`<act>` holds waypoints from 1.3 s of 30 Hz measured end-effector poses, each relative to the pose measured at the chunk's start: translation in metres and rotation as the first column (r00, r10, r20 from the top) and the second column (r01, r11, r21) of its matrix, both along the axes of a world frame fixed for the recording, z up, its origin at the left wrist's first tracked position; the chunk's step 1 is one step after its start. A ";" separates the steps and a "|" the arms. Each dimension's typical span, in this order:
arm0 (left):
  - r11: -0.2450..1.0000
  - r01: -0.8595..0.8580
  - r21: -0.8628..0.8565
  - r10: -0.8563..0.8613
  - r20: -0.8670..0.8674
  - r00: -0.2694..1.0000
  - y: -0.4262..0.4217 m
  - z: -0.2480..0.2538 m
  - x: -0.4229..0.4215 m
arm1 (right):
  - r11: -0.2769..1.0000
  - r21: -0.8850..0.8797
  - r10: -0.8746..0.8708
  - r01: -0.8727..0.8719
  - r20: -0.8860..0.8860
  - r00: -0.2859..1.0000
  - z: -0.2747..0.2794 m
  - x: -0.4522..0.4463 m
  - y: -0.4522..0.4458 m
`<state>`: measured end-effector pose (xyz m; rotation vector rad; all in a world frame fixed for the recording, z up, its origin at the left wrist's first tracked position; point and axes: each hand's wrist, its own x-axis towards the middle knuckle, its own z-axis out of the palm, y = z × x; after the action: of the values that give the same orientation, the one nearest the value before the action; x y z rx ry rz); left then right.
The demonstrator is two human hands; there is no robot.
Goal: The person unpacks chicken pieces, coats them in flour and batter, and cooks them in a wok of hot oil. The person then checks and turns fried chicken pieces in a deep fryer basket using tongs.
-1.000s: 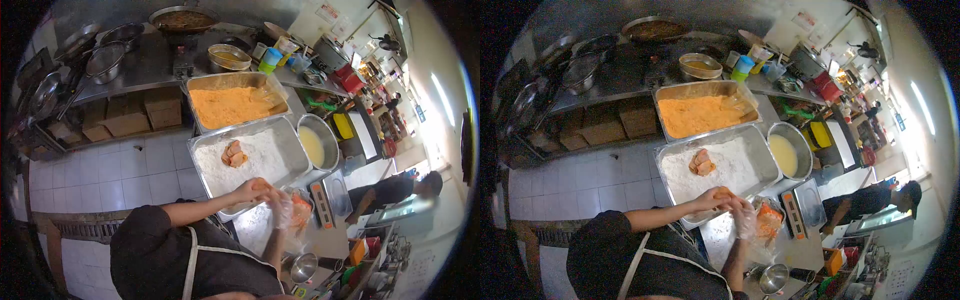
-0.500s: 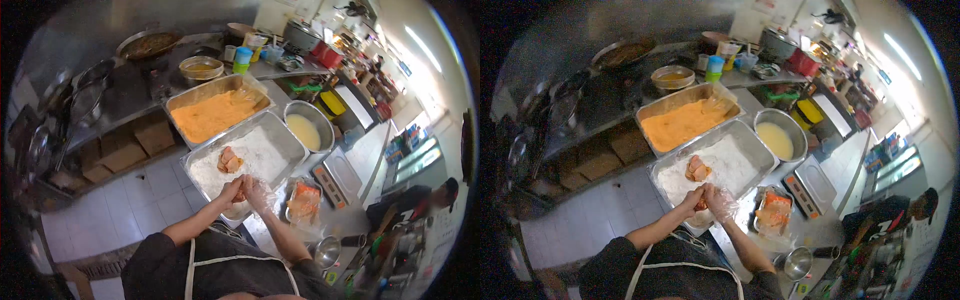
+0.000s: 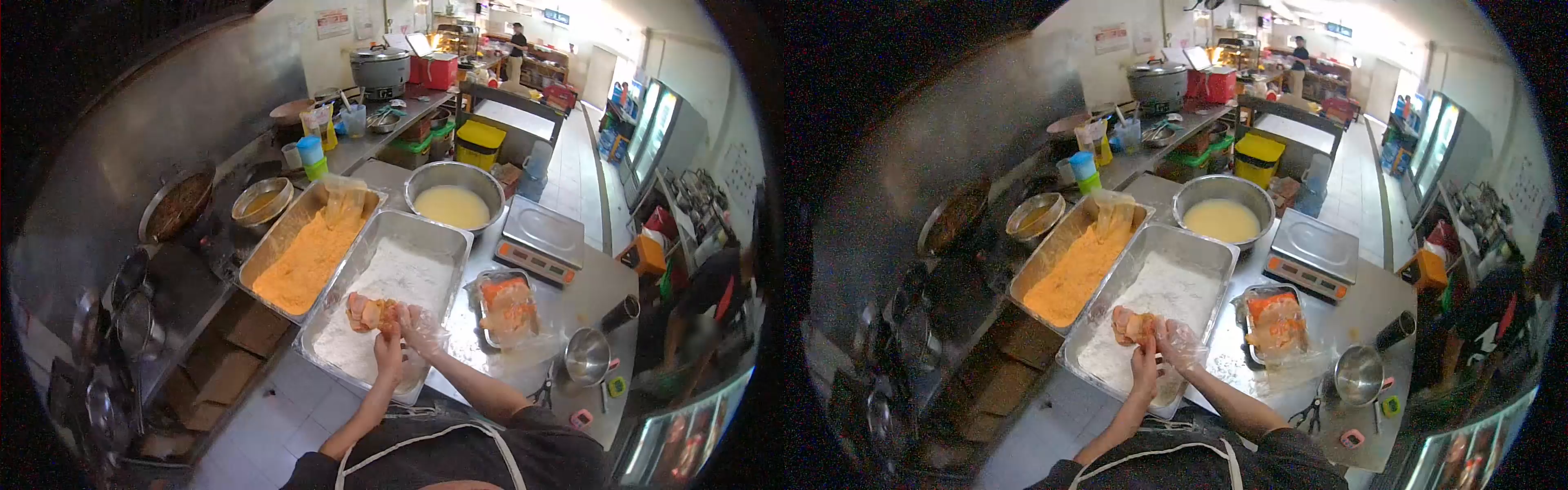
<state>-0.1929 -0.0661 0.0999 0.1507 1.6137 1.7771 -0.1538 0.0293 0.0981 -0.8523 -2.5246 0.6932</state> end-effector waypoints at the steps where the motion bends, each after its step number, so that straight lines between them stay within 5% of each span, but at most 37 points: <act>1: 0.997 -0.079 0.025 0.080 -0.067 0.995 0.003 -0.014 -0.003 | 1.000 -0.006 -0.015 0.015 -0.010 1.000 -0.003 0.002 -0.006; 3: 0.992 -0.111 0.061 0.117 -0.104 0.988 0.007 -0.024 -0.006 | 0.998 0.051 0.041 -0.037 -0.070 0.997 -0.003 0.005 -0.020; 7: 0.931 -0.253 0.263 0.279 -0.065 0.958 0.009 -0.016 -0.005 | 0.992 0.021 -0.120 0.122 -0.100 0.988 -0.054 -0.012 -0.031; 8: 0.925 -0.270 0.268 0.287 -0.025 0.958 0.009 -0.018 -0.007 | 0.992 0.022 -0.120 0.123 -0.104 0.987 -0.027 -0.008 -0.032; 10: 0.918 -0.289 0.273 0.295 0.019 0.955 0.008 -0.018 -0.008 | 0.950 -0.311 -0.044 0.030 -0.040 0.998 0.021 0.005 -0.034; 14: 0.947 -0.252 0.199 0.246 0.055 0.968 0.007 -0.015 -0.008 | 0.874 -0.461 -0.199 0.155 -0.049 0.979 -0.002 -0.001 -0.037; 16: 0.938 -0.258 0.230 0.251 0.059 0.966 0.004 -0.018 -0.009 | 0.337 -0.930 -0.453 -0.147 -0.297 0.841 -0.019 -0.001 -0.047; 17: 0.956 -0.203 0.210 0.197 0.051 0.979 0.003 -0.022 -0.012 | 0.343 -0.927 -0.453 -0.151 -0.304 0.838 -0.034 -0.002 -0.046; 19: 0.971 -0.141 0.195 0.135 0.041 0.990 0.000 -0.029 -0.020 | -0.060 -0.980 -0.337 -0.187 -0.157 0.929 -0.058 -0.003 -0.037; 20: 0.991 -0.113 0.076 0.120 -0.090 0.989 0.000 -0.033 -0.031 | -0.051 -0.979 -0.344 -0.195 -0.166 0.924 -0.032 0.002 -0.029; 21: 0.994 -0.097 -0.050 0.084 -0.218 0.972 0.000 -0.036 -0.042 | 0.228 -0.973 -0.239 0.023 -0.033 0.970 -0.006 0.013 -0.018; 22: 0.994 -0.075 0.076 0.093 -0.267 0.959 0.003 -0.042 -0.060 | 0.502 -0.839 -0.180 0.210 0.136 0.974 0.022 0.028 -0.009; 24: 0.977 -0.143 0.161 0.199 -0.431 0.880 0.000 0.012 -0.068 | 0.717 -0.694 -0.246 0.071 -0.156 0.956 0.040 0.072 0.013; 26: 0.987 -0.160 -0.003 0.121 -0.641 0.758 -0.002 0.016 -0.086 | 0.570 -0.821 -0.548 0.033 -0.350 0.759 0.018 0.112 0.047; 28: 0.989 -0.145 -0.005 0.105 -0.662 0.742 -0.007 0.035 -0.081 | 0.865 -0.333 -0.480 0.376 -0.325 0.815 -0.035 0.163 0.085; 29: 0.997 -0.082 0.008 0.066 -0.673 0.737 -0.010 0.031 -0.078 | 0.837 -0.033 -0.532 0.547 -0.286 0.797 -0.061 0.188 0.104; 30: 1.000 -0.015 0.022 0.026 -0.694 0.720 -0.011 0.028 -0.079 | 0.731 -0.226 -0.683 0.644 -0.250 0.686 0.000 0.202 0.084; 31: 1.000 -0.010 0.027 0.026 -0.693 0.721 -0.013 0.013 -0.079 | 0.729 -0.222 -0.685 0.648 -0.253 0.683 -0.026 0.212 0.093; 33: 0.995 0.066 0.077 -0.015 -0.533 0.846 -0.011 -0.022 -0.077 | 0.709 0.013 -0.681 0.705 0.276 0.679 -0.115 0.239 0.126; 34: 0.994 0.076 0.073 -0.026 -0.531 0.847 -0.014 -0.030 -0.070 | 0.702 0.013 -0.686 0.712 0.280 0.671 -0.126 0.241 0.127; 36: 0.986 0.167 0.002 -0.147 -0.457 0.877 -0.014 -0.039 -0.053 | 0.810 -0.190 -0.566 0.555 -0.007 0.824 -0.138 0.240 0.127; 37: 0.985 0.170 0.002 -0.150 -0.460 0.875 -0.014 -0.037 -0.045 | 0.808 -0.192 -0.569 0.557 -0.010 0.822 -0.135 0.235 0.131; 39: 0.960 0.277 0.051 -0.235 -0.394 0.889 -0.016 -0.031 -0.029 | 0.867 -0.225 -0.495 0.444 -0.293 0.818 -0.121 0.227 0.141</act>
<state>-0.2217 -0.0823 0.0691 0.7725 1.6703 1.6943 0.0729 0.1698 -0.0231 -1.2333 -1.8620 0.7819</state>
